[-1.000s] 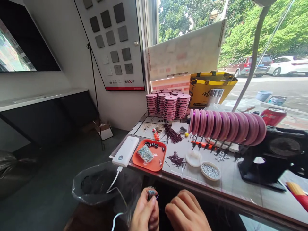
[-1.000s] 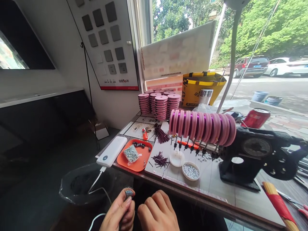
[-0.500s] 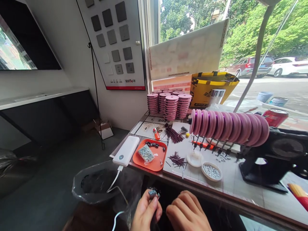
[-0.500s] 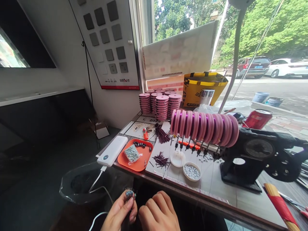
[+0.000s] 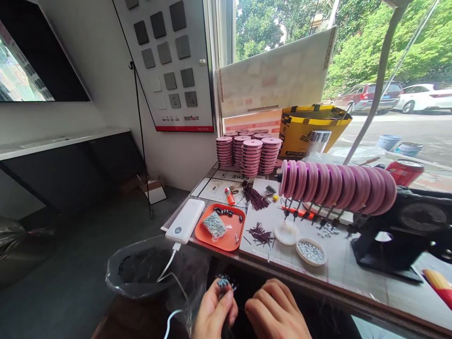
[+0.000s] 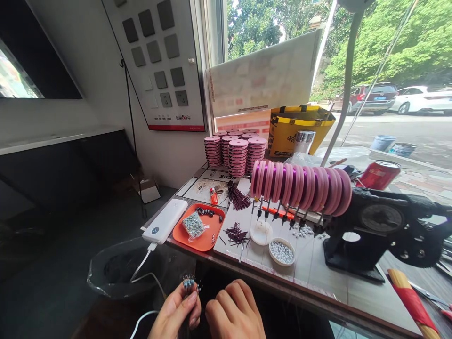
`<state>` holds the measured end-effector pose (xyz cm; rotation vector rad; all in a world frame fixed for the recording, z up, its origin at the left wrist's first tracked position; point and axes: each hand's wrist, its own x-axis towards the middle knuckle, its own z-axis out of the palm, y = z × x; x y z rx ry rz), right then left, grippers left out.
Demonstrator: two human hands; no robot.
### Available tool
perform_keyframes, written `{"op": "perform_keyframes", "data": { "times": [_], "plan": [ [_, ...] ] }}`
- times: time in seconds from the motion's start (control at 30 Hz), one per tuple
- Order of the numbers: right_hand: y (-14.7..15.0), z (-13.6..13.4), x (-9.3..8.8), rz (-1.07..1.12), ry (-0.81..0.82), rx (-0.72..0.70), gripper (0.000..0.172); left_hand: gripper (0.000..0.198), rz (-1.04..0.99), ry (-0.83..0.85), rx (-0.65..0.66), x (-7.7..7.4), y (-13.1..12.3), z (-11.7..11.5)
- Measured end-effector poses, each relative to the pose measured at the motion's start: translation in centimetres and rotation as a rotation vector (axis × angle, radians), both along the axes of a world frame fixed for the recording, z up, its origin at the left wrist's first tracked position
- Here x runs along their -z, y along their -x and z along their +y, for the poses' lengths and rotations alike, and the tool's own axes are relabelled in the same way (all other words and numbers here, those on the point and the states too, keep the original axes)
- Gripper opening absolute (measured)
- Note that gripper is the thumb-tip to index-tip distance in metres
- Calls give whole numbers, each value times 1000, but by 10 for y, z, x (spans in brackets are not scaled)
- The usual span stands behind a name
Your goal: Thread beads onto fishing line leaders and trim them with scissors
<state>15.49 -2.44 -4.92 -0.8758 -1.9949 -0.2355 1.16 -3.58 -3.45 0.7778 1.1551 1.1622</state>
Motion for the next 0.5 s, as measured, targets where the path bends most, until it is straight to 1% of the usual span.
{"op": "perform_keyframes", "data": {
  "times": [0.07,0.13,0.23,0.3,0.33,0.43,0.5],
  "plan": [
    [-1,1,-1,2,5,20,24,45,0,3,-25,-1,-1,-1],
    [-2,0,-2,8,7,59,25,45,15,-6,-79,-2,-2,-2],
    [-4,-1,-3,29,22,127,25,49,69,16,-254,-3,-6,-4],
    [-7,-2,-3,22,26,143,24,51,144,-7,-331,-5,-7,-5],
    [-8,-2,-2,12,25,142,23,48,190,-49,-331,-6,-8,-4],
    [-11,-2,1,-4,19,145,22,42,326,-187,-273,-10,-7,-3],
    [-11,-2,2,-1,18,145,23,43,382,-206,-264,-12,-5,-3]
  ]
}}
